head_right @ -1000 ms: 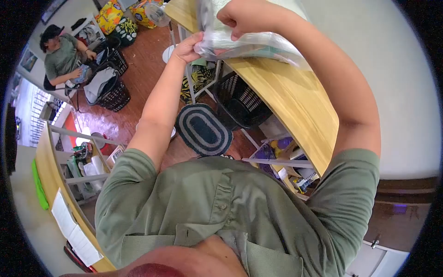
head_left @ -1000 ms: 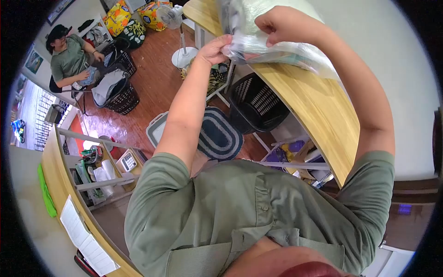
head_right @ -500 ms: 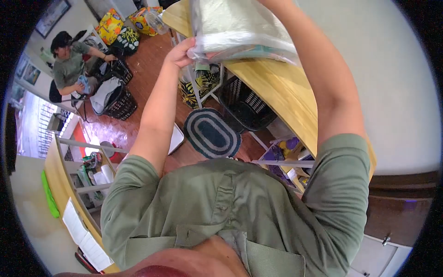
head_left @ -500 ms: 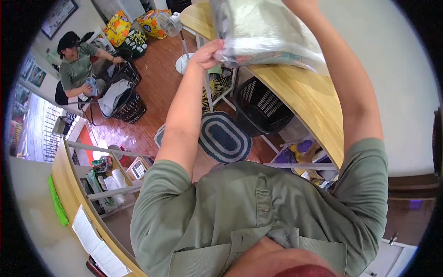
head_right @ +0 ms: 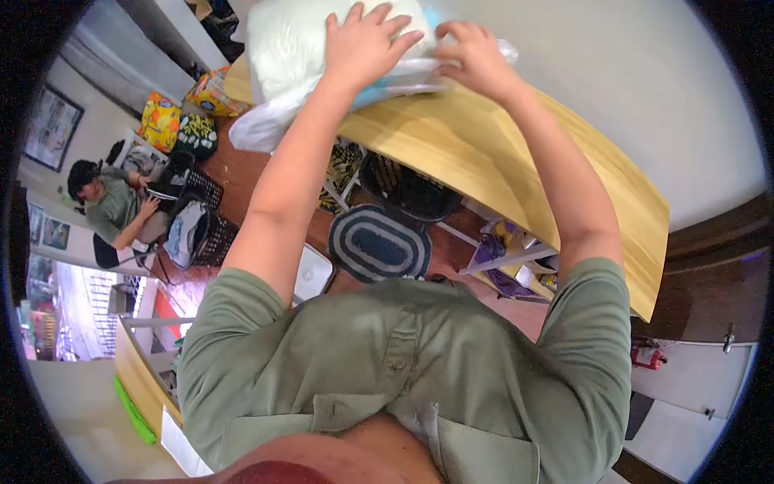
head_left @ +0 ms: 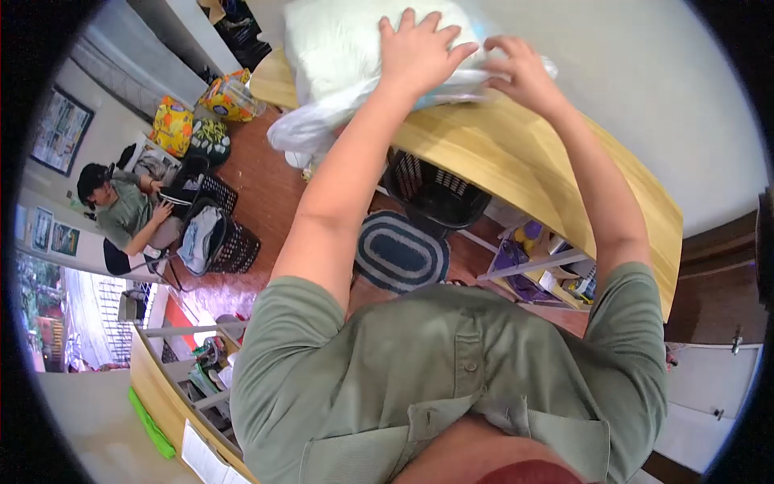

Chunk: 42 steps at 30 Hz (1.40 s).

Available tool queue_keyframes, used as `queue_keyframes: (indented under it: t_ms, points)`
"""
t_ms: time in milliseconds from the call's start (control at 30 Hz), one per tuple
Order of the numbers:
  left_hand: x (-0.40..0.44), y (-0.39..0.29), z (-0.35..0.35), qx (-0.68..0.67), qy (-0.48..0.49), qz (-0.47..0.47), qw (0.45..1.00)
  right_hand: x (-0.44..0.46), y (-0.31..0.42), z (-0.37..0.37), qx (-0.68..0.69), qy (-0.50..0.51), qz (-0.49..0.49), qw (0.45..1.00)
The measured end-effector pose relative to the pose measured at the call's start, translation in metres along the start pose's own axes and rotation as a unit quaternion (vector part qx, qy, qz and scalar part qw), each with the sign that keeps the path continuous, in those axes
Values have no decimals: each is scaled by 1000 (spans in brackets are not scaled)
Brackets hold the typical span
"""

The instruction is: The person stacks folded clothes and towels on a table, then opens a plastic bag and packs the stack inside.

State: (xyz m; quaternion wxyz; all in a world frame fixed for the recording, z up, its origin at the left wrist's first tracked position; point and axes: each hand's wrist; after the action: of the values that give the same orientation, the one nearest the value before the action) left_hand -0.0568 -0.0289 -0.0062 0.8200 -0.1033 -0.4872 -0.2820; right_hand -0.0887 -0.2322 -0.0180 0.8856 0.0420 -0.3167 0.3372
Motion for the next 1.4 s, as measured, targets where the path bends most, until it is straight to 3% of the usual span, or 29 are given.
queue_keyframes:
  t_ms: [167,200,233,400,433,500,567,633,700,733,767,833,867,900,933,967,1000,1033,1100,1233,1300,1367,1400]
  points:
    - [-16,25,2,-22,82,8,996,2,-1,-1,97,55,-50,993]
    - [-16,36,7,-47,104,9,993,8,-3,0,222,148,-154,951]
    - [-17,40,10,-70,127,11,989,12,-5,-3,340,234,-250,876]
    - [-29,-6,10,45,51,-24,997,21,-30,-34,372,221,-258,864]
    - [-33,-28,4,66,12,-34,997,16,-50,-43,315,205,-252,892]
    - [-36,-50,-37,40,58,-62,996,16,-70,-63,204,172,-230,936]
    - [-20,-56,-58,142,115,-98,978,13,-36,-18,61,29,-360,931]
    - [-2,-63,-65,206,160,-86,962,-4,7,28,64,-168,-393,902]
    - [3,-73,-84,272,222,-66,934,-43,85,80,293,-149,-411,850]
    - [6,-75,-93,278,240,-59,928,-79,112,79,365,-167,-312,861]
    - [9,-79,-88,288,275,-59,916,-104,140,103,476,-46,-220,851]
    - [5,-70,-98,211,236,-78,945,-178,155,86,594,163,-190,764]
    - [-1,-33,-165,185,304,-26,934,-222,160,70,610,220,-336,683]
    - [0,-54,-119,240,172,-124,947,-274,163,47,620,265,-469,571]
    - [7,-57,-125,260,252,-88,928,-340,167,16,520,190,-650,521]
    - [10,-67,-108,281,252,-110,920,-377,174,3,336,93,-762,546]
    - [6,-67,-109,272,214,-121,930,-424,179,-15,77,33,-803,590]
    - [8,-68,-109,268,258,-106,922,-466,179,-22,-24,-33,-832,553]
    - [6,-70,-109,250,253,-100,929,-488,174,-14,-98,-94,-906,402]
    - [4,-71,-106,246,248,-83,933,-510,139,-24,-85,-78,-924,363]
    - [7,-74,-106,248,263,-73,929,-515,119,-24,-68,-131,-942,300]
    - [6,-72,-108,254,269,-74,926,-530,103,-31,-49,-121,-946,296]
    - [5,-72,-108,257,269,-73,925,-528,95,-28,-38,-86,-960,263]
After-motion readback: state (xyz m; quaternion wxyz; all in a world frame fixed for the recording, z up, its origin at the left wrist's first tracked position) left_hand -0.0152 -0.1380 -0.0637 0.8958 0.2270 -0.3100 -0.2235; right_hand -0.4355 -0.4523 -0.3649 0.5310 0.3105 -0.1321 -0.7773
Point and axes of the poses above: each hand's wrist, its own x-axis towards the middle knuckle, its own z-axis out of the back of the hand, y = z × x, and after that the axes turned 3 degrees about z, right-handed
